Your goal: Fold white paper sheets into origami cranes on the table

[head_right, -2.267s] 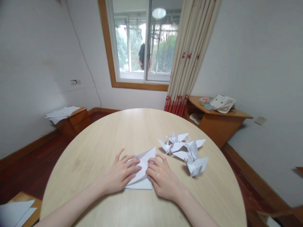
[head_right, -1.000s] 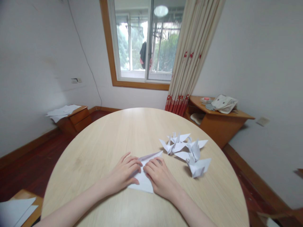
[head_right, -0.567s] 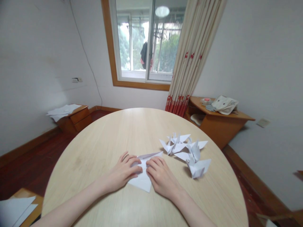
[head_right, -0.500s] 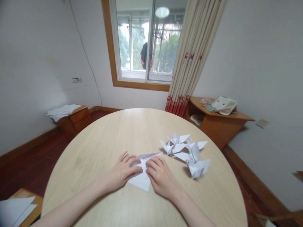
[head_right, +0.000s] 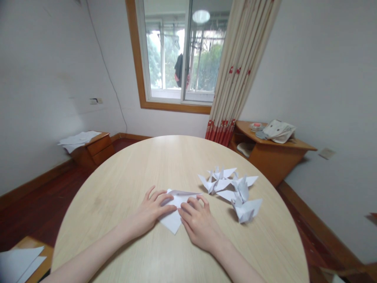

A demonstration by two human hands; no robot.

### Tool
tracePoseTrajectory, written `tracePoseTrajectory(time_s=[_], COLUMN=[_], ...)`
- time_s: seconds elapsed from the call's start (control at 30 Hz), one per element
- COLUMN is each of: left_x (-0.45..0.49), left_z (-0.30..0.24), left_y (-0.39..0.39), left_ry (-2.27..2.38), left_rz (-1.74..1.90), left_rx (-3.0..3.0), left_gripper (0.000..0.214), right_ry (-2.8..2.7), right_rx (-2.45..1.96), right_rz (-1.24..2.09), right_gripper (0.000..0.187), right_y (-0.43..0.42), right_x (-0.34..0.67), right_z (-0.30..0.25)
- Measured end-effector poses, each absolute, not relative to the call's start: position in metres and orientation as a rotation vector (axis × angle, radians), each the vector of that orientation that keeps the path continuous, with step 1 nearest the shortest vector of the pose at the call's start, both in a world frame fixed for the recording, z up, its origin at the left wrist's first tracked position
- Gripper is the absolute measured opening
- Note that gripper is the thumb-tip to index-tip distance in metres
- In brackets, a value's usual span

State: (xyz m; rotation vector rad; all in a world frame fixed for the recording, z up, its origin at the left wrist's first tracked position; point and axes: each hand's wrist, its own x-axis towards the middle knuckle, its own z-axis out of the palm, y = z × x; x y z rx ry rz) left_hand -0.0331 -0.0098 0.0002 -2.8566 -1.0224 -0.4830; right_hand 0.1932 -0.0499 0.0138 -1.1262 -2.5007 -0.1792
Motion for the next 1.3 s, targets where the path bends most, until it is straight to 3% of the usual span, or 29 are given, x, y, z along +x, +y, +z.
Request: tracePoseTrajectory(time_s=[0.33, 0.63, 0.93, 1.3], left_x=[-0.031, -0.016, -0.010, -0.009], left_z=[0.001, 0.009, 0.016, 0.019], left_y=[-0.010, -0.026, -0.042, -0.041], left_ry=[-1.010, -0.971, -1.217, -1.355], left_rz=[-0.464, -0.231, -0.149, -0.120], left_rx=[-2.683, -2.779, -2.861, -2.844], left_gripper=[0.016, 0.017, 0.022, 0.019], right_ry=[-2.586, -2.618, -2.598, -2.561], right_rx=[-1.034, -1.109, -1.230, -1.162], right_rz=[-0.167, -0.101, 0.152, 0.109], right_gripper=[0.037, 0.043, 0.043, 0.034], right_y=[-0.048, -0.050, -0.054, -0.054], right_x=[0.190, 0.191, 0.190, 0.194], right_z=[0.007, 0.003, 0.008, 0.011])
